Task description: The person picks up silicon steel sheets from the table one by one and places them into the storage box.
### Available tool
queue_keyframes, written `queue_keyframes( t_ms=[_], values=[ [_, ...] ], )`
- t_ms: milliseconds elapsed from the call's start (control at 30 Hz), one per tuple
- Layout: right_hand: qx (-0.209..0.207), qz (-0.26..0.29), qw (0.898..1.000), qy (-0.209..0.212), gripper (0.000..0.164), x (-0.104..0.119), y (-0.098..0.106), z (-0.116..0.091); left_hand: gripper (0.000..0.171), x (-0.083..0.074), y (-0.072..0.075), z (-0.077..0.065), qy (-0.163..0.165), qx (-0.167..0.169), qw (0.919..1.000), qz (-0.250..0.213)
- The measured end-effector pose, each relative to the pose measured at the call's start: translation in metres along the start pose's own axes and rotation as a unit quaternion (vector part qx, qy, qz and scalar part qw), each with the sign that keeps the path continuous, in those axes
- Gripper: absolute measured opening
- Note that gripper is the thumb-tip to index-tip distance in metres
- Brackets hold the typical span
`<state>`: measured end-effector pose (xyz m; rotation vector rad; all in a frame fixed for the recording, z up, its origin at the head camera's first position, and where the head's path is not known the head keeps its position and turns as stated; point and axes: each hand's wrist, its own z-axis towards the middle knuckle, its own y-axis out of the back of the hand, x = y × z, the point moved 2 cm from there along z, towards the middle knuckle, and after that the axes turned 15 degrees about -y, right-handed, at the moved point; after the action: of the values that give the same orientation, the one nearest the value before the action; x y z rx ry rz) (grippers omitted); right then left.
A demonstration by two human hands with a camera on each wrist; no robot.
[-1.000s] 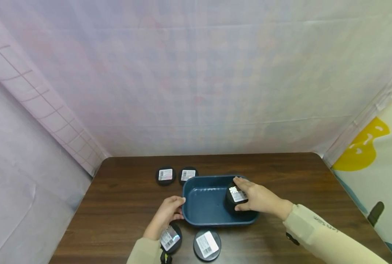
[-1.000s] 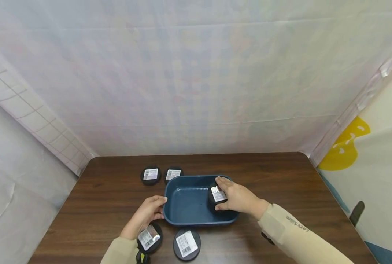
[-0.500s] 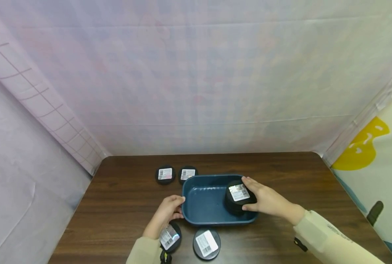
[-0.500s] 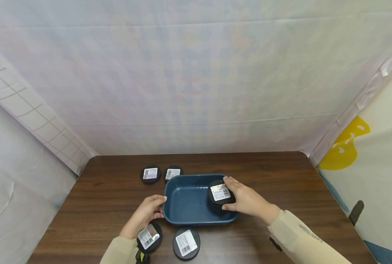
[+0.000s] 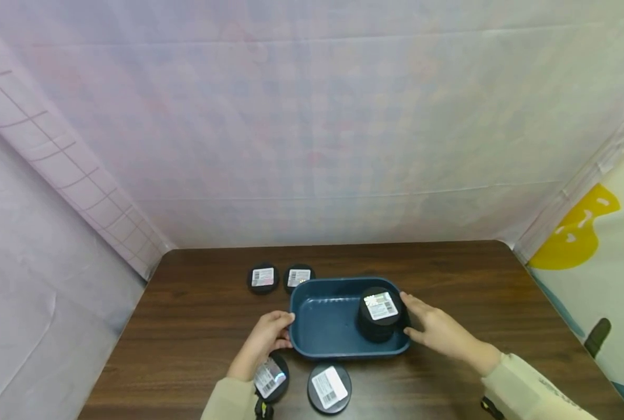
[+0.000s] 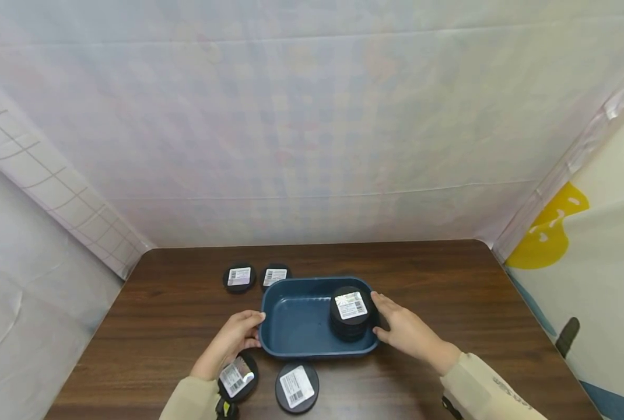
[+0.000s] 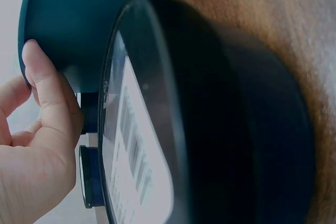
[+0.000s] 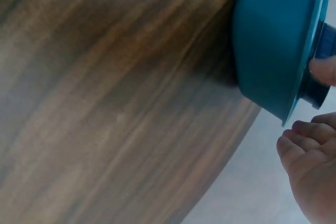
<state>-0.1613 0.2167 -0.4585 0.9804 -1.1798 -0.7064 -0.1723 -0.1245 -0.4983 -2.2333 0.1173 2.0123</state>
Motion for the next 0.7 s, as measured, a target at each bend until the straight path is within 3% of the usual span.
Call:
queue_keyframes(
  t_ms=[200,333,500,700],
  values=[
    [-0.023,0.014,1.0,-0.007,0.062,-0.006,-0.008,-0.005,0.037,0.0,0.0,0.0,0.0,-0.003,1.0,0.003],
    [-0.018,0.045,0.997,-0.056,0.059,-0.005,-0.01,-0.006,0.038,0.001,0.001,0.0,0.0,-0.001,1.0,0.005],
    [0.005,0.099,0.985,-0.138,0.054,-0.003,-0.013,-0.007,0.038,-0.003,0.001,-0.002,0.003,0.004,1.0,0.003],
    [0.001,0.157,0.969,-0.19,0.046,-0.005,-0.016,-0.01,0.035,-0.021,-0.005,-0.01,0.002,0.006,1.0,0.007]
  ],
)
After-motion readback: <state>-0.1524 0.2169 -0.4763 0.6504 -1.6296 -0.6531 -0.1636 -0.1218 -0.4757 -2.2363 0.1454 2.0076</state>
